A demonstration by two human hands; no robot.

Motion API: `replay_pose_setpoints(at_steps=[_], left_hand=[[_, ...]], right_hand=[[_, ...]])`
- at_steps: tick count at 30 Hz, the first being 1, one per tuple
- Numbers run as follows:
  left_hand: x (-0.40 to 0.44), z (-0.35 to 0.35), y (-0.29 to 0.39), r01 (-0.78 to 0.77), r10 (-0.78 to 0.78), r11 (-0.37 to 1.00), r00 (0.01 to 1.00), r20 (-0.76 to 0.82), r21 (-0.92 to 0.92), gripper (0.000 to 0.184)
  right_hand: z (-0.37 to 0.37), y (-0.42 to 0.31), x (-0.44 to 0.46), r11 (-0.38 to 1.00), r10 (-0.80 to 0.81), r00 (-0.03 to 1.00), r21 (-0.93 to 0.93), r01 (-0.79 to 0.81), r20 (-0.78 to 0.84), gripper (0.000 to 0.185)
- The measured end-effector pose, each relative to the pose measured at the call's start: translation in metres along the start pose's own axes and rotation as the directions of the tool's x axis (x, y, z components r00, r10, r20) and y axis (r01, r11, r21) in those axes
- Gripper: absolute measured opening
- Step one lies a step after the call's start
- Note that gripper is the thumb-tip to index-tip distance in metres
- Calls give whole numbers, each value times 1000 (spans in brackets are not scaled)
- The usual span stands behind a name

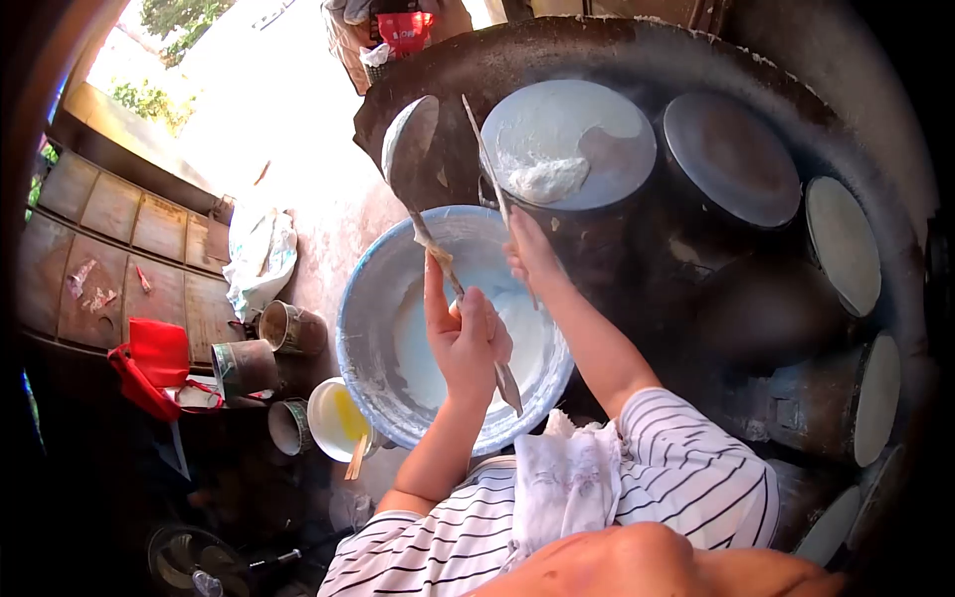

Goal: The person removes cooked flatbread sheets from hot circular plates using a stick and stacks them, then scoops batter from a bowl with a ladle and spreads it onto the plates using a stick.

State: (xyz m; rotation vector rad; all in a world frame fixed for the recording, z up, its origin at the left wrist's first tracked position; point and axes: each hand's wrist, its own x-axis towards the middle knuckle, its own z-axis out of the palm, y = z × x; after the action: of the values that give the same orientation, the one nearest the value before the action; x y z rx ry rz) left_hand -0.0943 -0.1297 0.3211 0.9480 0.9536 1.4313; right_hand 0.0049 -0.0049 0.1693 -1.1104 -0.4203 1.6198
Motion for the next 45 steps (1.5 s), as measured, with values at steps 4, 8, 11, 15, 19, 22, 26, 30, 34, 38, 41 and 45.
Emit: replay_pose_setpoints(at_steps=[4,8,11,15,19,22,26,30,34,38,41,45], left_hand=[[0,-5,-3,2,-2,1000,999,51,-4,59],[0,-2,6,37,-37,999,998,55,-8,59],[5,-1,9,20,-20,1000,997,72,2,60],[4,-7,6,-16,9,998,993,116,61,60],[-5,-16,10,-7,0,997,996,87,82,61],[-4,-11,15,-16,7,994,997,77,112,60],[-8,-5,4,3,-11,998,990,142,56,59],[5,26,-12,-12,2,998,984,177,56,58],[27,69,-32,-37,18,991,989,148,127,58],[46,103,-46,-40,6,983,982,188,179,57],[51,117,-55,13,-39,983,989,140,182,57],[68,145,-72,3,-37,969,990,133,249,58]], right_hand=[[-15,23,17,983,84,996,161,-86,14,37],[-46,26,-47,976,46,986,216,-10,-163,31],[-73,25,-51,945,-12,985,319,68,-174,30],[-82,-4,-26,916,-99,970,361,177,-224,28],[-64,7,-37,992,-117,978,27,124,-173,29],[-110,23,-74,998,-23,976,-70,8,-217,33],[-169,-34,-87,998,33,980,-54,-45,-197,36],[-201,-84,-42,995,72,971,-53,-86,-226,32],[-214,-123,3,984,-45,977,-178,7,-210,32],[-194,-101,-59,846,57,997,-532,-21,51,32],[-244,-88,-84,937,146,986,-311,-162,-74,27],[-336,-90,93,855,54,998,-516,-52,-11,20]])
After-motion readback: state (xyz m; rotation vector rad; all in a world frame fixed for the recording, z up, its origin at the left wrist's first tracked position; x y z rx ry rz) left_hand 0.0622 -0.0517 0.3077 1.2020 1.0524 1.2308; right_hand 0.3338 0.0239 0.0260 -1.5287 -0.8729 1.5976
